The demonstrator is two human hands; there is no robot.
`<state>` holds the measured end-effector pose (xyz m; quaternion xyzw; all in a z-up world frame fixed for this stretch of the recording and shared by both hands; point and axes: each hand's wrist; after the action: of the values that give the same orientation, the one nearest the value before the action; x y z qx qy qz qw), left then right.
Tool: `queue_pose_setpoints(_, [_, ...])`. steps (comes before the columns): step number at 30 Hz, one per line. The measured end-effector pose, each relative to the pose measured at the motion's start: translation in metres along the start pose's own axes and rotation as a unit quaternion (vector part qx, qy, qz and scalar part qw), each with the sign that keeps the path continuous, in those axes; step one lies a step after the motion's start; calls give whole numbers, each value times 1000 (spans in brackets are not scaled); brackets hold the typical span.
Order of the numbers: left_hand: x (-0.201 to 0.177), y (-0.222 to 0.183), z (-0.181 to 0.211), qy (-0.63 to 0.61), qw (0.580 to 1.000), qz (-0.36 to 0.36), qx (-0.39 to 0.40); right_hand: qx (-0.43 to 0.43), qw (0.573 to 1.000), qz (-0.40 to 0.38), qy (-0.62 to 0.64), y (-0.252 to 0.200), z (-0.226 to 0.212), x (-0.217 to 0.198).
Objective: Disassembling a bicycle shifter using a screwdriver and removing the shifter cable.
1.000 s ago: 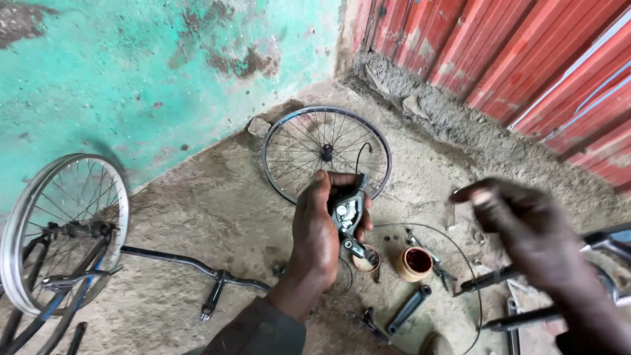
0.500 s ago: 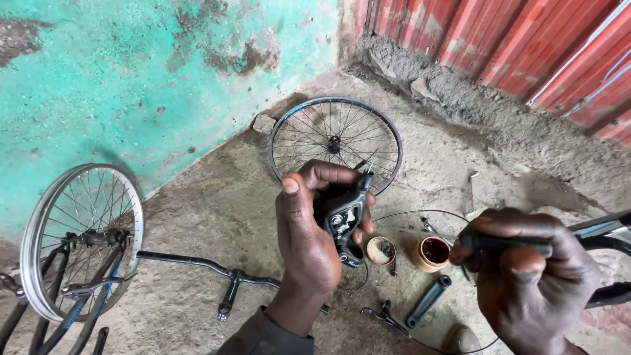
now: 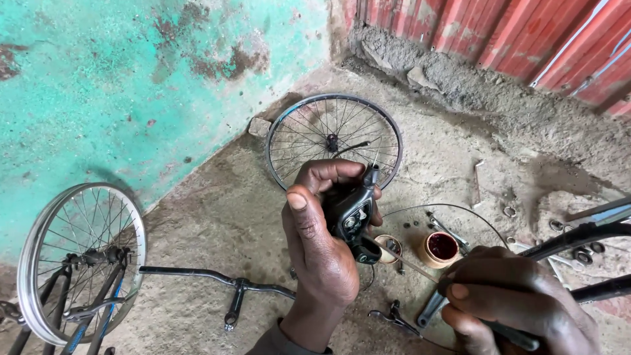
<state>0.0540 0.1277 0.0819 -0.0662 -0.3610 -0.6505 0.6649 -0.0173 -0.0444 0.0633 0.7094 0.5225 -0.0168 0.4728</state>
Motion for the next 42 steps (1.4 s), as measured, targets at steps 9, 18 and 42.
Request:
queue_pose_setpoints(9, [1, -3, 0, 8, 1000, -6, 6, -37, 999, -8, 7, 3, 0, -2])
queue_pose_setpoints(18, [0, -4, -1, -1, 1000, -12, 5, -1, 1000, -9, -9, 6, -9, -1])
queue_pose_setpoints(42, [-5, -1, -10, -80, 992, 54, -76, -33, 999, 9, -31, 10, -8, 1])
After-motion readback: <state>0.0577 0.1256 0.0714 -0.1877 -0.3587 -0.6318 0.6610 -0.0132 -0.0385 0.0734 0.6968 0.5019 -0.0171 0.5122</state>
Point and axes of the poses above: each hand's wrist, its own y-axis towards the middle knuckle, its own x-axis out of the palm, z = x × y, and after that the axes turned 12 degrees about -y, right-handed
